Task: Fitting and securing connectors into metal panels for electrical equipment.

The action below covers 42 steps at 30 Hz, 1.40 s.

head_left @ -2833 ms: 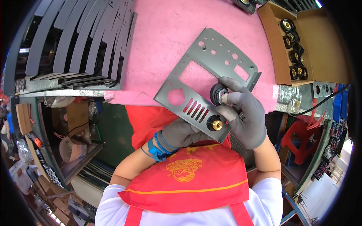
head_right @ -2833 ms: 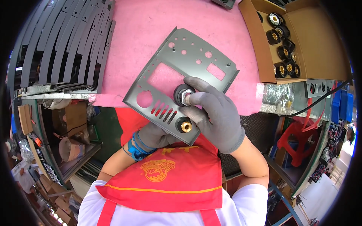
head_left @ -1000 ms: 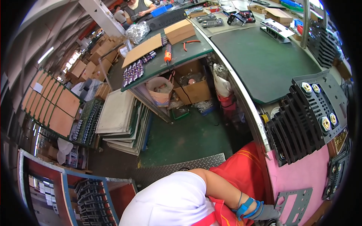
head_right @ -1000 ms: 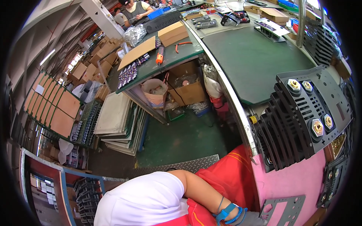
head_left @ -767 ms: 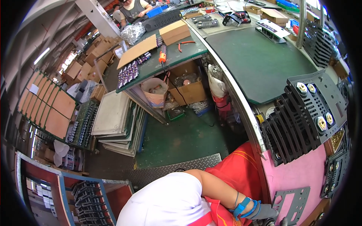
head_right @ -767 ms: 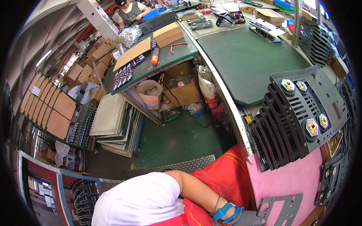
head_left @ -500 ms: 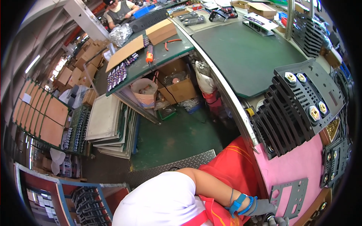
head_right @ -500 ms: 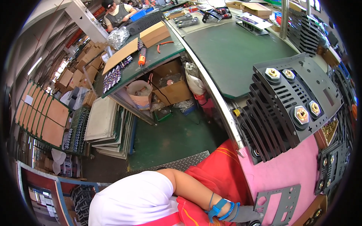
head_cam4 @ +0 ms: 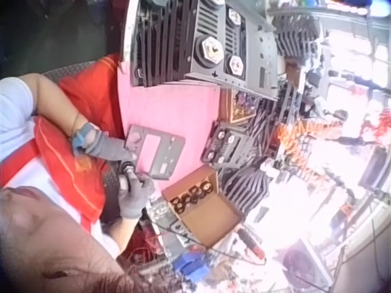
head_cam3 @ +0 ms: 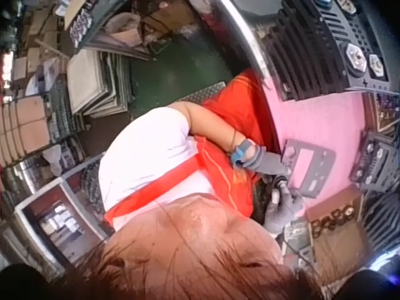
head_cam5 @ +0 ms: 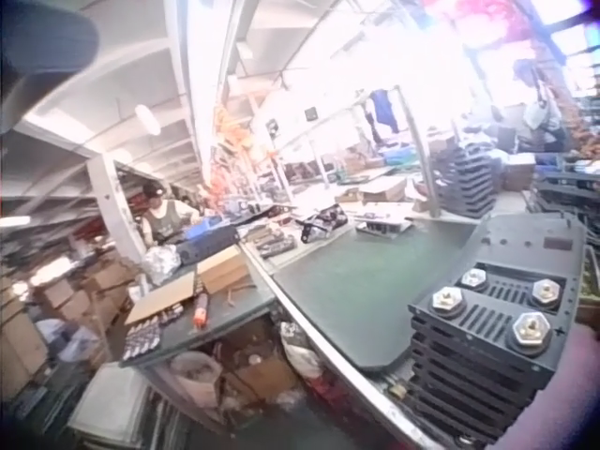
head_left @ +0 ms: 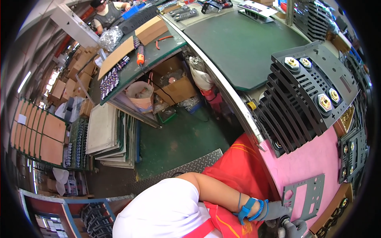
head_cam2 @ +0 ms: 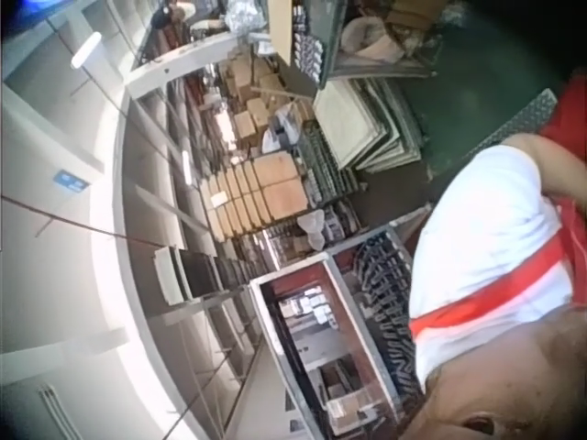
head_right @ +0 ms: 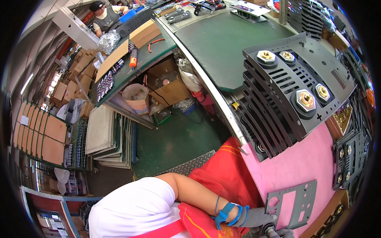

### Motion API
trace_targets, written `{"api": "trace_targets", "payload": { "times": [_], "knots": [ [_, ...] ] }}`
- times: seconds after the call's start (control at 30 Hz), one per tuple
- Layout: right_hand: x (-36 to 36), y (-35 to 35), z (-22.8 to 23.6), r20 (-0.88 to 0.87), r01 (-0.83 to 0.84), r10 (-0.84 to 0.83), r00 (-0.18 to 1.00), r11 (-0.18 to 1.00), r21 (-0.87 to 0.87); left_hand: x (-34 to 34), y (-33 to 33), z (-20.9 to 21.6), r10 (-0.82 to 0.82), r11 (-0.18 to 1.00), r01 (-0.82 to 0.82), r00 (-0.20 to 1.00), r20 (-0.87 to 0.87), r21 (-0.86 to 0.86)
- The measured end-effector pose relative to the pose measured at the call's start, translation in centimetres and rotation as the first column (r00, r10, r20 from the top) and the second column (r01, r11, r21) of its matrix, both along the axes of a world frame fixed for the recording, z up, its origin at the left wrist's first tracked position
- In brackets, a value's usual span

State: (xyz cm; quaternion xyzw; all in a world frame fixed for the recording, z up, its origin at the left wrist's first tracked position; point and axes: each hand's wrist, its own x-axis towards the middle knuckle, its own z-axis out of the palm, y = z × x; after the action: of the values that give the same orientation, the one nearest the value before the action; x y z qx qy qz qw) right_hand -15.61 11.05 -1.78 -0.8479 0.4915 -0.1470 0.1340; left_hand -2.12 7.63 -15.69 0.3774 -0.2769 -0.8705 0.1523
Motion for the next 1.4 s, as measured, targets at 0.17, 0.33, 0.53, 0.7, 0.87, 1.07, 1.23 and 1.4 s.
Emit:
{"api": "trace_targets", "payload": {
  "times": [0.17,0.33,0.53,0.7,0.87,1.07,1.23,1.4],
  "knots": [
    [0.9,-1.0,-0.4,0.058,-0.075,0.079,0.995,0.995,-0.071,2.4,-0.2,4.6,0.081,0.986,-0.092,0.993,-0.086,-0.140],
    [-0.2,0.1,-0.5,-0.143,0.019,-0.025,0.989,0.999,-0.047,4.3,-0.8,4.6,-0.174,0.635,0.260,0.966,0.193,-0.728],
    [-1.7,0.4,-1.4,-0.017,-0.014,0.013,1.000,0.997,-0.079,4.1,-1.2,5.9,0.032,0.995,-0.018,0.990,-0.134,0.103],
    [-1.5,0.1,-1.4,-0.034,0.004,-0.006,0.999,0.998,-0.055,3.8,-0.7,6.8,0.165,0.974,-0.159,0.986,-0.025,0.162],
    [-2.0,-0.2,-0.7,0.042,0.088,-0.092,0.995,0.993,0.083,4.0,-0.4,5.2,0.101,0.994,-0.101,0.995,-0.019,-0.043],
    [-1.2,-0.6,-1.1,0.032,0.072,-0.075,0.997,0.995,0.067,3.7,0.5,4.9,0.099,0.972,-0.093,0.995,0.020,-0.214],
    [-2.0,-0.1,-0.6,0.017,0.124,-0.123,0.992,0.988,-0.091,3.8,0.8,4.0,0.204,0.914,-0.183,0.979,0.020,-0.363],
    [-2.5,-0.3,0.2,0.018,-0.033,0.031,0.999,0.997,0.067,4.4,0.9,3.4,0.147,0.838,-0.112,0.989,0.024,-0.535]
  ]
}}
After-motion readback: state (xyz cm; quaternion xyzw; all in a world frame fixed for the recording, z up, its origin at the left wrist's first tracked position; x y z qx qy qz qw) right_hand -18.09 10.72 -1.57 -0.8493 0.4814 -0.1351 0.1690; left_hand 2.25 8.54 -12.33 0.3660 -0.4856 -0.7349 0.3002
